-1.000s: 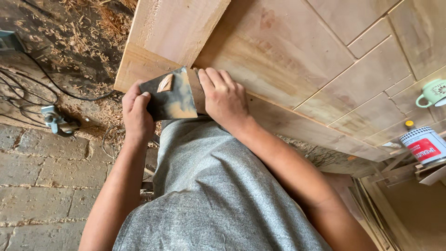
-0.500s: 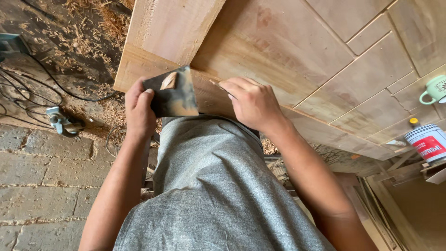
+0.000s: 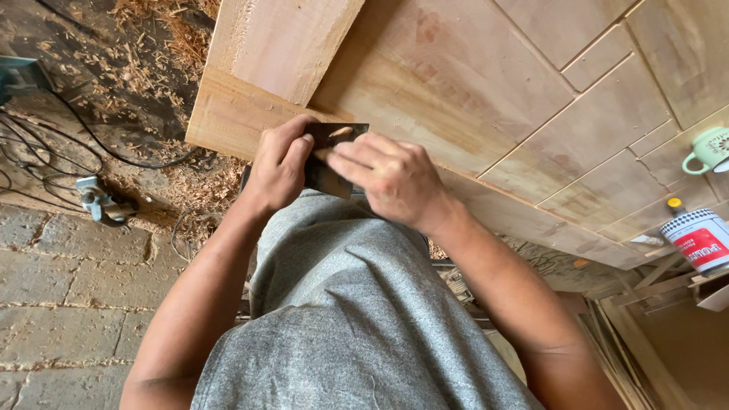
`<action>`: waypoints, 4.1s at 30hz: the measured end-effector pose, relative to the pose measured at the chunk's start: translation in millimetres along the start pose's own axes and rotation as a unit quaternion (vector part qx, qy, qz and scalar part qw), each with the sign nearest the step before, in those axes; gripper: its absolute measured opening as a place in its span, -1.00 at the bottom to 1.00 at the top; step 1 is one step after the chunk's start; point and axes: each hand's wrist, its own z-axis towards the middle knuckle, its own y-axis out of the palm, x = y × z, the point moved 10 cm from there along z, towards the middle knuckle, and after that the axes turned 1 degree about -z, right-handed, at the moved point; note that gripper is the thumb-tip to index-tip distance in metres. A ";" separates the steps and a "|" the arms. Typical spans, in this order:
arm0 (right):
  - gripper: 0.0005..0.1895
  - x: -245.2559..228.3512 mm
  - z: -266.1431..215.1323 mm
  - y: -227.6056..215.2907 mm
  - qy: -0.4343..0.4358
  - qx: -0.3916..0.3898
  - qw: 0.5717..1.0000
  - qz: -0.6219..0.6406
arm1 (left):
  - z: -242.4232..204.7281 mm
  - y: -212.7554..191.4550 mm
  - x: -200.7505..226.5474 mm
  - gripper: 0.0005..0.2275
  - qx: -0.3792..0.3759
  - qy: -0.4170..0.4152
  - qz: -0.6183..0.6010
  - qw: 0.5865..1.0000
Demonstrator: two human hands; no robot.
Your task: The person applies wood filler into the grooves of a wooden panel using a putty knife and a scraper. They repeatedly scoop filler and press it into the grooves, then scrape off excess material. The person works along the edges and inner sections of the panel, occasionally cleaning the tools.
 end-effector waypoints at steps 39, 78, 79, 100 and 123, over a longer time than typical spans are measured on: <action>-0.62 58.5 26.8 65.1 0.119 -0.140 0.983 0.002 | -38.7 -86.8 -85.2 -0.77 0.217 0.014 -0.205 0.954; -0.62 62.5 -47.4 65.3 0.164 0.034 0.981 -0.096 | -34.3 -57.3 -109.3 -0.74 0.204 -0.040 -0.240 0.948; -0.61 70.0 -47.9 63.0 0.165 0.020 0.983 -0.076 | -34.1 -57.0 -109.1 -0.73 0.209 -0.045 -0.246 0.945; -0.59 94.2 -97.5 68.7 0.176 0.001 0.982 -0.070 | -27.5 -25.3 -96.0 -0.77 0.152 -0.052 -0.260 0.952; -0.59 113.8 -135.4 56.0 0.197 0.010 0.980 -0.038 | -19.3 7.6 -78.2 -0.77 0.096 -0.067 -0.226 0.967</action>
